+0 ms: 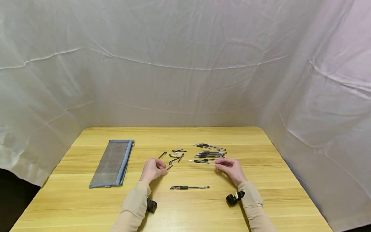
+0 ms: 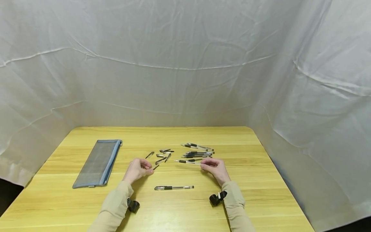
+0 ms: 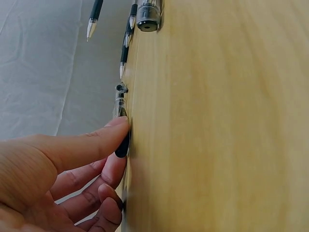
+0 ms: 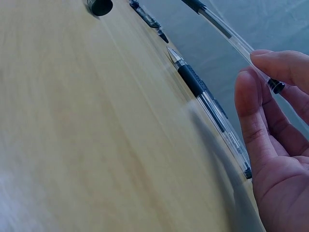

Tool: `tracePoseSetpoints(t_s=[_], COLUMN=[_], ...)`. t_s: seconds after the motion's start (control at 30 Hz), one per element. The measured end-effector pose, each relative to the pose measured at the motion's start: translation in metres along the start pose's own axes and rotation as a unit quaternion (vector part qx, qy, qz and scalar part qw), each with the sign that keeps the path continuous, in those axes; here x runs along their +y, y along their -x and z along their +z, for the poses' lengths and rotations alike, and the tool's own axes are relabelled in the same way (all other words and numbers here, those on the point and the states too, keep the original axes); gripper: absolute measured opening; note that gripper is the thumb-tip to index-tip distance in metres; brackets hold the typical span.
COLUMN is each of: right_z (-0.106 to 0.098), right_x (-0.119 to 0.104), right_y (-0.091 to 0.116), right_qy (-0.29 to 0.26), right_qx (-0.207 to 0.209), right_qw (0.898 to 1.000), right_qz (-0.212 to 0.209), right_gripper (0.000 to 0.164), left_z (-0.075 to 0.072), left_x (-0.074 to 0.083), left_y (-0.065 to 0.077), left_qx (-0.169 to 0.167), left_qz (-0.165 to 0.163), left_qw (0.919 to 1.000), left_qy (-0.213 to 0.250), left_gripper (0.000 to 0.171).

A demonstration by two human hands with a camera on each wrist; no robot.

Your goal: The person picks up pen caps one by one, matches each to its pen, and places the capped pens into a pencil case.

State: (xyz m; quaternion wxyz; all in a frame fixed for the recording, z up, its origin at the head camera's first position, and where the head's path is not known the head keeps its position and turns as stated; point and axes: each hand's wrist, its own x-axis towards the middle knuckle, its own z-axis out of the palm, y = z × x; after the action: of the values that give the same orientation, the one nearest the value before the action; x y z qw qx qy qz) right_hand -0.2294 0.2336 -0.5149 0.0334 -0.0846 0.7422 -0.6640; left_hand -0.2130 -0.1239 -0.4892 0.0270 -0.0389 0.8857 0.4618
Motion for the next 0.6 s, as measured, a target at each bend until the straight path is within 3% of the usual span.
tracePoseSetpoints(t_s=[0.6], right_z=[-0.0025], right_x=[0.0006], right_y=[-0.0002], right_qy=[-0.007], right_qx=[0.0], right_qw=[1.0], right_qz=[-0.006], right_gripper=[0.039], left_z=[-0.0017], left_x=[-0.002], left_y=[0.0026], left_qx=[-0.004], left_qz=[0.013], left_qw=[0.9999], left_qy=[0.0], left_gripper=[0.015])
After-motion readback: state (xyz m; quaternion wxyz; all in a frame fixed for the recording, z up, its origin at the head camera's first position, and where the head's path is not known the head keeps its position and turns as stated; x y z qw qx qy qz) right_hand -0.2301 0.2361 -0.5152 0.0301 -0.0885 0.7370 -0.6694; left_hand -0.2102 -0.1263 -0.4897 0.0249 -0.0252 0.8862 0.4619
